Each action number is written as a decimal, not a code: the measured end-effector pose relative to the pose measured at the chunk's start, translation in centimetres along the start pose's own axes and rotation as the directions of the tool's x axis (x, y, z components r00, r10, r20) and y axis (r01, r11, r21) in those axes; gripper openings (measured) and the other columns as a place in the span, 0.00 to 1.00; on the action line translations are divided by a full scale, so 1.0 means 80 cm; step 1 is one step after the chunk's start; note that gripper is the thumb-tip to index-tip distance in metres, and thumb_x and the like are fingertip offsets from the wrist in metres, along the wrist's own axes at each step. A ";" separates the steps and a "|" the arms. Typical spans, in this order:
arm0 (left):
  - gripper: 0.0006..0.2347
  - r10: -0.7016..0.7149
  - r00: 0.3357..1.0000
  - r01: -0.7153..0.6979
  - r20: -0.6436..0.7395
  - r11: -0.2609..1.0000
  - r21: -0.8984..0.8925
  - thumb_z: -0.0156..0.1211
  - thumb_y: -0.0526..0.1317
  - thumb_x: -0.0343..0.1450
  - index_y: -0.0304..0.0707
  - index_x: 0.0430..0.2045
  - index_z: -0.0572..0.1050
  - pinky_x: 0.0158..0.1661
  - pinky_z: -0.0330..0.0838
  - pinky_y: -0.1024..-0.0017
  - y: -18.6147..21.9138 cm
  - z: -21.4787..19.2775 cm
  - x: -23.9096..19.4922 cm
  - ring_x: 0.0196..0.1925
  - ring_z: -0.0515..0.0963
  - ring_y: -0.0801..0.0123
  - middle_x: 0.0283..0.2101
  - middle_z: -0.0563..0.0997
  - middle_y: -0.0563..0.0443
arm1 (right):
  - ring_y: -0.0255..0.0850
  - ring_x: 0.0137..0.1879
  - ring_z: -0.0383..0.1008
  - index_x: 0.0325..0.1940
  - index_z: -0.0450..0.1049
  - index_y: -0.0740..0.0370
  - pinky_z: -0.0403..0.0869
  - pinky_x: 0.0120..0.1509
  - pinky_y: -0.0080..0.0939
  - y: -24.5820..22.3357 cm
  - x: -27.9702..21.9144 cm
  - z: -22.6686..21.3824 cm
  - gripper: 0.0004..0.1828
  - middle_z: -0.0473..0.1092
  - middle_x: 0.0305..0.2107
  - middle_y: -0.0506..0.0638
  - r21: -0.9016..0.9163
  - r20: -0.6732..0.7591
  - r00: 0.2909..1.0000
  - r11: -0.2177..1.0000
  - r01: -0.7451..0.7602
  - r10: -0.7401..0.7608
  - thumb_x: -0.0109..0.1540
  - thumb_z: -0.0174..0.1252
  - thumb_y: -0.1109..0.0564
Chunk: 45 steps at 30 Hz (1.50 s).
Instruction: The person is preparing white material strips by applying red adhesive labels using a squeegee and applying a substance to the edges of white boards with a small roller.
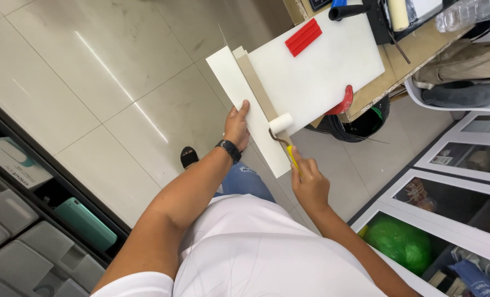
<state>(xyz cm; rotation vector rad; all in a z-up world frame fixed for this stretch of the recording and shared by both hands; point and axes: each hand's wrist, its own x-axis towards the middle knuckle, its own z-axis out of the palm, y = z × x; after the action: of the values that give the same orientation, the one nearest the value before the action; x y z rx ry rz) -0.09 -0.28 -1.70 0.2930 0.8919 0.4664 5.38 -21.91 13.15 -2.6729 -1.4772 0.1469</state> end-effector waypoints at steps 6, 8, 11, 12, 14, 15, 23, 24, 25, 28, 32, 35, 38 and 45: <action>0.16 0.020 1.000 -0.020 -0.010 1.000 0.012 0.58 0.53 0.77 0.47 0.52 0.75 0.53 0.81 0.61 -0.004 -0.002 0.010 0.52 0.84 0.63 0.51 0.84 0.47 | 0.51 0.36 0.79 0.70 0.71 0.46 0.78 0.31 0.51 -0.064 0.155 0.048 0.24 0.67 0.33 0.47 0.044 -0.235 0.962 0.987 0.153 -0.139 0.68 0.58 0.53; 0.15 0.020 1.000 -0.020 -0.007 1.000 0.018 0.58 0.53 0.76 0.48 0.52 0.76 0.53 0.81 0.61 0.003 -0.002 0.007 0.51 0.84 0.63 0.51 0.84 0.48 | 0.50 0.34 0.79 0.70 0.70 0.45 0.78 0.31 0.50 -0.076 0.180 0.051 0.24 0.67 0.32 0.46 0.040 -0.241 0.960 0.987 0.155 -0.141 0.69 0.57 0.53; 0.15 0.032 0.999 -0.032 -0.002 0.999 0.022 0.57 0.52 0.77 0.47 0.52 0.76 0.52 0.82 0.62 0.009 0.007 0.000 0.50 0.85 0.63 0.51 0.85 0.48 | 0.49 0.34 0.79 0.71 0.70 0.43 0.78 0.32 0.50 -0.049 0.138 0.042 0.23 0.66 0.32 0.45 0.011 -0.214 0.969 0.992 0.126 -0.121 0.69 0.56 0.51; 0.14 0.035 0.999 -0.035 -0.014 0.999 0.016 0.56 0.51 0.78 0.45 0.52 0.75 0.51 0.82 0.63 0.008 0.005 -0.008 0.49 0.85 0.64 0.50 0.85 0.48 | 0.50 0.35 0.79 0.71 0.70 0.42 0.78 0.32 0.50 -0.035 0.106 0.039 0.23 0.66 0.33 0.45 -0.011 -0.164 0.982 0.995 0.099 -0.099 0.70 0.55 0.51; 0.15 0.038 0.999 -0.037 -0.018 0.999 0.016 0.57 0.51 0.77 0.46 0.54 0.75 0.53 0.81 0.61 -0.003 -0.002 0.004 0.51 0.84 0.62 0.51 0.84 0.47 | 0.47 0.35 0.79 0.70 0.71 0.39 0.77 0.32 0.46 0.008 0.019 0.027 0.23 0.66 0.33 0.42 -0.047 -0.156 0.985 0.996 0.069 -0.076 0.69 0.55 0.51; 0.17 0.046 0.999 -0.045 -0.021 0.999 0.011 0.58 0.52 0.77 0.46 0.56 0.74 0.54 0.80 0.59 -0.009 -0.005 0.008 0.53 0.84 0.60 0.52 0.84 0.46 | 0.44 0.35 0.78 0.70 0.71 0.36 0.77 0.31 0.42 0.030 -0.027 0.021 0.24 0.65 0.32 0.39 -0.087 -0.151 0.987 0.995 0.046 -0.059 0.69 0.55 0.51; 0.19 0.055 0.998 -0.055 0.014 0.998 0.005 0.61 0.51 0.76 0.43 0.57 0.72 0.58 0.78 0.55 -0.011 -0.009 0.013 0.55 0.83 0.57 0.54 0.83 0.44 | 0.39 0.30 0.78 0.68 0.73 0.35 0.77 0.30 0.40 0.015 -0.001 0.035 0.23 0.67 0.31 0.38 -0.055 -0.219 0.976 0.998 -0.011 -0.001 0.68 0.57 0.51; 0.19 0.080 0.996 -0.080 0.025 0.997 -0.008 0.62 0.51 0.76 0.43 0.58 0.72 0.58 0.78 0.54 -0.008 -0.014 0.016 0.56 0.83 0.56 0.55 0.83 0.44 | 0.40 0.29 0.78 0.68 0.72 0.35 0.77 0.29 0.42 0.002 0.018 0.035 0.22 0.68 0.32 0.38 -0.057 -0.253 0.967 0.998 0.018 -0.032 0.69 0.55 0.49; 0.19 0.069 0.997 -0.069 0.027 0.998 0.006 0.62 0.51 0.76 0.43 0.58 0.72 0.58 0.78 0.54 -0.012 -0.021 0.012 0.56 0.83 0.56 0.55 0.83 0.44 | 0.40 0.29 0.78 0.68 0.72 0.35 0.77 0.29 0.42 0.010 -0.009 0.030 0.22 0.68 0.32 0.38 -0.051 -0.251 0.968 0.999 0.002 -0.014 0.69 0.55 0.49; 0.17 0.073 0.992 -0.076 0.101 0.997 0.027 0.59 0.52 0.77 0.46 0.57 0.72 0.59 0.77 0.51 -0.004 -0.014 0.024 0.58 0.81 0.54 0.56 0.82 0.45 | 0.39 0.28 0.76 0.70 0.71 0.35 0.74 0.29 0.34 0.043 -0.064 0.018 0.24 0.67 0.30 0.38 -0.068 -0.262 0.965 0.998 -0.001 -0.017 0.69 0.56 0.52; 0.17 0.078 0.995 -0.080 0.057 0.996 0.031 0.57 0.51 0.78 0.45 0.57 0.71 0.58 0.78 0.50 -0.010 -0.021 0.018 0.57 0.82 0.54 0.54 0.83 0.44 | 0.37 0.26 0.75 0.66 0.75 0.34 0.73 0.28 0.33 0.064 -0.111 0.017 0.21 0.68 0.30 0.36 -0.099 -0.201 0.978 0.992 -0.074 0.052 0.69 0.56 0.51; 0.16 0.084 0.994 -0.085 0.068 0.996 0.020 0.58 0.50 0.78 0.45 0.56 0.71 0.59 0.78 0.50 -0.020 -0.028 0.024 0.56 0.83 0.55 0.53 0.83 0.44 | 0.36 0.27 0.75 0.66 0.74 0.33 0.74 0.29 0.35 0.060 -0.097 0.016 0.21 0.68 0.31 0.36 -0.058 -0.189 0.978 0.993 -0.105 0.092 0.70 0.55 0.50; 0.15 0.093 0.993 -0.095 0.074 0.995 0.030 0.57 0.50 0.78 0.46 0.55 0.72 0.58 0.80 0.53 -0.013 -0.030 0.027 0.55 0.84 0.57 0.52 0.84 0.46 | 0.39 0.28 0.76 0.66 0.75 0.34 0.75 0.30 0.37 0.068 -0.113 0.011 0.22 0.70 0.31 0.39 0.007 -0.168 0.978 0.992 -0.124 0.123 0.68 0.58 0.53; 0.13 0.094 0.992 -0.096 0.080 0.995 0.014 0.56 0.50 0.77 0.46 0.51 0.73 0.56 0.82 0.53 -0.003 -0.017 0.014 0.51 0.85 0.58 0.49 0.85 0.47 | 0.44 0.33 0.79 0.64 0.79 0.39 0.76 0.34 0.39 0.077 -0.139 -0.008 0.23 0.73 0.32 0.41 0.179 -0.220 0.948 0.965 -0.191 0.229 0.65 0.63 0.57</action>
<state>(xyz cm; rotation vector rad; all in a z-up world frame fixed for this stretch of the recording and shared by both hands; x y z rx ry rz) -0.53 0.17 -3.37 0.3689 0.8070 0.5315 4.73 -34.64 13.54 -2.6064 -1.0640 -0.0456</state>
